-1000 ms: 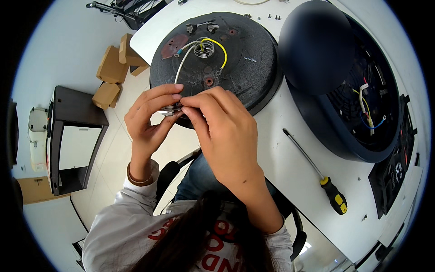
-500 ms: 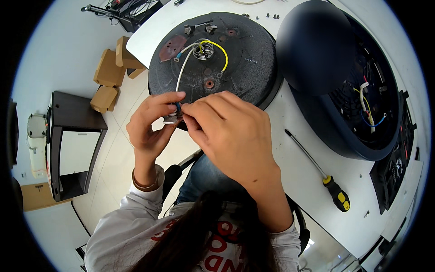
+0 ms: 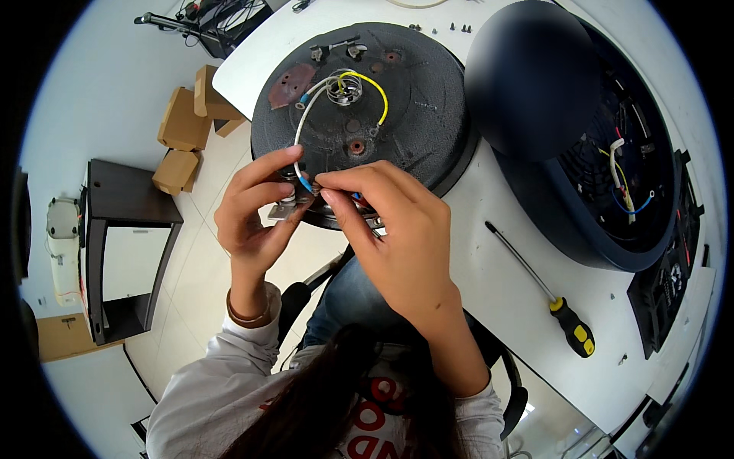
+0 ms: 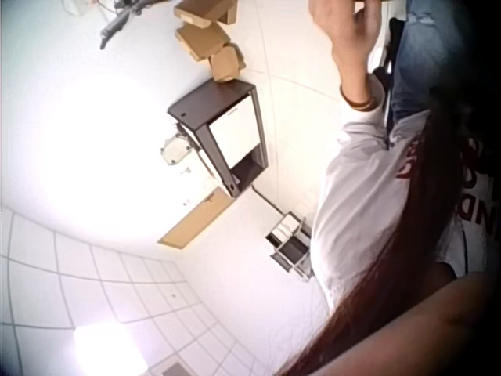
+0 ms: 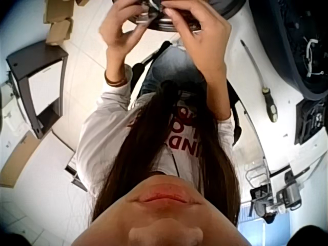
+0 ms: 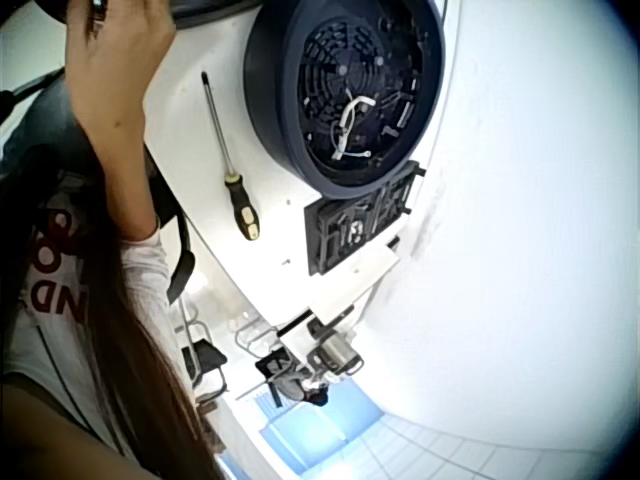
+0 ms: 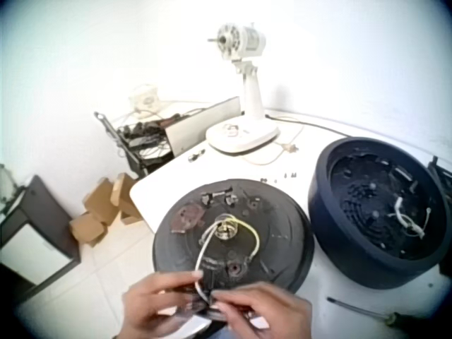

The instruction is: The person connects wires to a small metal component and uses a screwdriver to tighten screws on the terminals. The person then places the component onto a circular base and continues to secure the wiring.

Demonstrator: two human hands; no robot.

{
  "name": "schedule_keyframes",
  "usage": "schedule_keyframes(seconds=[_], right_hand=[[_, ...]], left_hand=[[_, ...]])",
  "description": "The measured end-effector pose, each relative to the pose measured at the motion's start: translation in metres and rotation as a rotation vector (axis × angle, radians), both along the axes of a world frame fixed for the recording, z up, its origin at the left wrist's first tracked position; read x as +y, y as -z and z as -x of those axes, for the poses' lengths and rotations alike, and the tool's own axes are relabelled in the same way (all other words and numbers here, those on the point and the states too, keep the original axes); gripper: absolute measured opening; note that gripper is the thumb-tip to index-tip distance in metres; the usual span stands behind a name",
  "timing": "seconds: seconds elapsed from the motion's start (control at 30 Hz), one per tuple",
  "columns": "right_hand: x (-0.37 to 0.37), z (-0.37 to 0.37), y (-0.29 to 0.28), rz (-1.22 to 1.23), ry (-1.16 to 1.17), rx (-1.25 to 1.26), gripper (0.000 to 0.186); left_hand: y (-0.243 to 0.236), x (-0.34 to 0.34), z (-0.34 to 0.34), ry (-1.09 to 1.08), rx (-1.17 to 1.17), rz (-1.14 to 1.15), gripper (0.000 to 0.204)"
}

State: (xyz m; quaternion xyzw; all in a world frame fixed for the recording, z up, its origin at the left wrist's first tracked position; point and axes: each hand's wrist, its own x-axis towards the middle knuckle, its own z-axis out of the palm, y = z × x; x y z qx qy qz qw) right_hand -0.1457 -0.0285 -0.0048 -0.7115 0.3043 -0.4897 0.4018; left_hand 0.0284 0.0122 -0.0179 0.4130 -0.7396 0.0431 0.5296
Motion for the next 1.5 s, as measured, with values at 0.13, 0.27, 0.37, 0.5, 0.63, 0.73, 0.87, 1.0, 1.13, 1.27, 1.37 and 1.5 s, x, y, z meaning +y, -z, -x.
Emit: schedule_keyframes(seconds=[0.13,0.27,0.37,0.5,0.63,0.73,0.87,1.0,1.13,1.27,1.37,1.5], right_hand=[[0.001,0.002,0.0,-0.039,-0.047,-0.013,0.01],[0.001,0.0,0.001,-0.041,-0.058,-0.032,0.01],[0.002,0.0,0.001,-0.039,-0.057,-0.028,0.01],[-0.001,0.003,0.0,0.046,-0.063,0.018,0.011],[-0.001,0.003,0.0,0.067,-0.062,0.001,0.013],[0.0,0.003,0.001,0.044,-0.068,-0.001,0.014],[-0.002,0.002,0.0,0.056,-0.107,-0.015,0.013],[0.0,0.003,-0.003,-0.066,-0.157,-0.041,0.012],[-0.001,0.004,-0.006,-0.05,-0.185,-0.025,0.012],[-0.005,0.005,-0.006,0.008,-0.201,-0.005,0.013],[-0.006,0.005,-0.005,0.047,-0.184,-0.003,0.014],[-0.006,0.007,-0.006,0.087,-0.169,0.004,0.017]], left_hand=[[-0.004,0.008,0.008,-0.039,0.077,-0.101,0.031],[-0.003,0.009,0.015,-0.047,0.216,-0.182,0.031],[-0.002,0.007,0.013,-0.04,0.164,-0.203,0.031],[0.0,0.008,0.012,-0.011,0.218,-0.229,0.031],[-0.001,0.005,0.007,-0.003,0.062,-0.176,0.029],[0.001,0.004,0.006,-0.002,0.105,-0.159,0.028],[0.002,0.006,0.008,-0.01,0.133,-0.189,0.025],[0.002,0.007,0.009,-0.012,0.149,-0.211,0.023],[0.0,0.009,0.008,-0.013,0.164,-0.228,0.022],[-0.002,0.01,0.009,0.013,0.22,-0.262,0.022],[-0.003,0.009,0.009,0.036,0.215,-0.274,0.021],[-0.006,0.01,0.009,0.062,0.215,-0.288,0.022]])
